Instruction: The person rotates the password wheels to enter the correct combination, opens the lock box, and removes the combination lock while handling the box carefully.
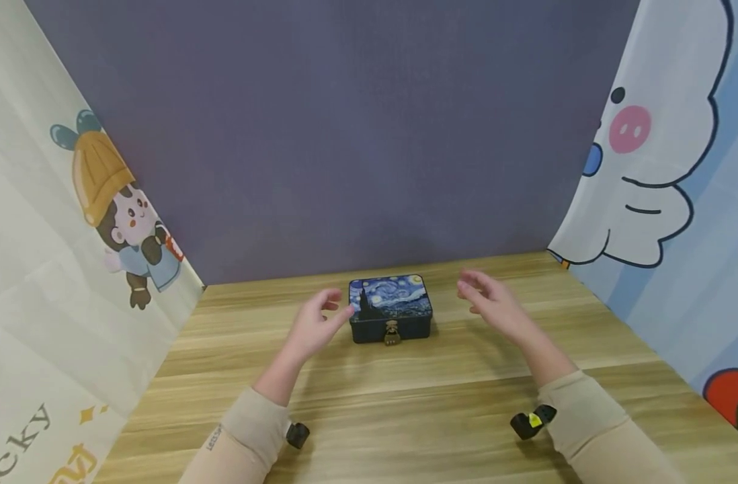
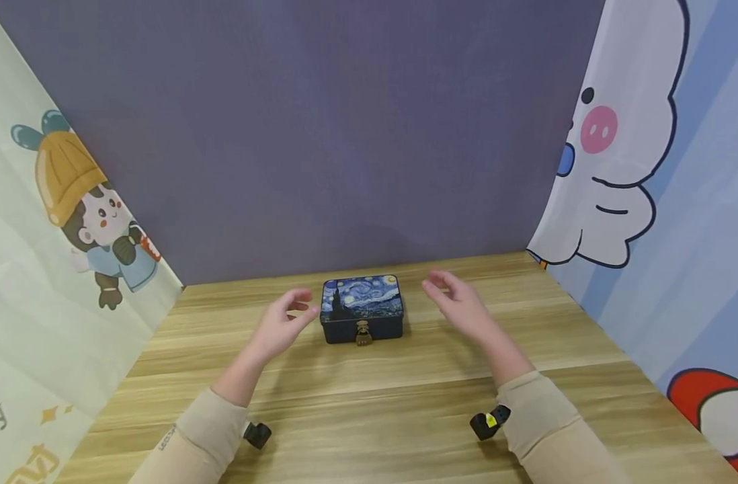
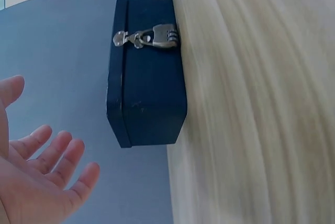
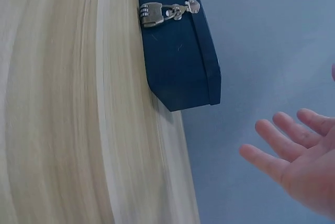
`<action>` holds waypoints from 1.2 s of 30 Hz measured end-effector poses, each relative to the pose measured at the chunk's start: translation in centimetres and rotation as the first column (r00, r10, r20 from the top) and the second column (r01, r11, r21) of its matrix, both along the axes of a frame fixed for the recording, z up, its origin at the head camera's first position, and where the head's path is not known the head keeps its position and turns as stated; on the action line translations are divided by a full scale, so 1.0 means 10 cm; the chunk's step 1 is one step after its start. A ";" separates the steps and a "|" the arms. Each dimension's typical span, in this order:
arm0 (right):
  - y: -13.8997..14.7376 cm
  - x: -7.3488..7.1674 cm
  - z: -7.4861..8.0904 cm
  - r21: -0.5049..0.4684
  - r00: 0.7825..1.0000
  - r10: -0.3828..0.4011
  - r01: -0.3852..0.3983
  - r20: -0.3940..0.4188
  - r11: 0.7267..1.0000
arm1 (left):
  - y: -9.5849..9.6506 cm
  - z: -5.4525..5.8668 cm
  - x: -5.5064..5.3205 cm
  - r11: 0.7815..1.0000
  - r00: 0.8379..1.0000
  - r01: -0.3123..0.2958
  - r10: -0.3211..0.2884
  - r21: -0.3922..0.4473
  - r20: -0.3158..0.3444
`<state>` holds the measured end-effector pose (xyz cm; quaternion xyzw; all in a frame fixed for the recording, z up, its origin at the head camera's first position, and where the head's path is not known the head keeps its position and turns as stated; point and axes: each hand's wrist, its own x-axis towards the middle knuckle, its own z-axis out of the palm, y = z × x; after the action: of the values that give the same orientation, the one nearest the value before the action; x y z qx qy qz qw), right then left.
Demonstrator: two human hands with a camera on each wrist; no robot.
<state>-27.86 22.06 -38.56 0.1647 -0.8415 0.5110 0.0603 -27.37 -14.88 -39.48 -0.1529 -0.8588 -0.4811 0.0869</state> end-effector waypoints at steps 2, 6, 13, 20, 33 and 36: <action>-0.01 0.02 0.00 -0.014 1.000 0.002 -0.002 0.022 1.000 | 0.02 -0.02 0.02 1.000 1.000 -0.006 0.006 0.008 0.009; -0.04 0.04 -0.03 -0.065 0.997 0.014 -0.009 0.072 0.998 | 0.06 -0.05 0.05 1.000 1.000 -0.013 0.013 0.014 0.015; -0.11 0.06 -0.13 -0.110 0.992 0.029 -0.015 0.124 0.994 | 0.13 -0.12 0.09 1.000 0.999 -0.025 0.025 0.009 0.044; -0.23 0.06 -0.22 -0.153 0.983 0.038 -0.010 0.180 0.988 | 0.16 -0.16 0.15 0.999 0.998 -0.040 0.039 0.018 0.052; -0.47 0.11 -0.27 -0.286 0.947 0.110 -0.020 0.302 0.958 | 0.29 -0.20 0.22 0.997 0.989 -0.065 0.058 0.044 0.136; -0.50 0.14 -0.28 -0.304 0.937 0.117 -0.012 0.330 0.953 | 0.35 -0.23 0.22 0.996 0.987 -0.064 0.055 0.055 0.150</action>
<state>-26.49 17.08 -41.34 0.0896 -0.7466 0.6543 -0.0805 -25.18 -11.37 -41.76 -0.0885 -0.8523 -0.5139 0.0418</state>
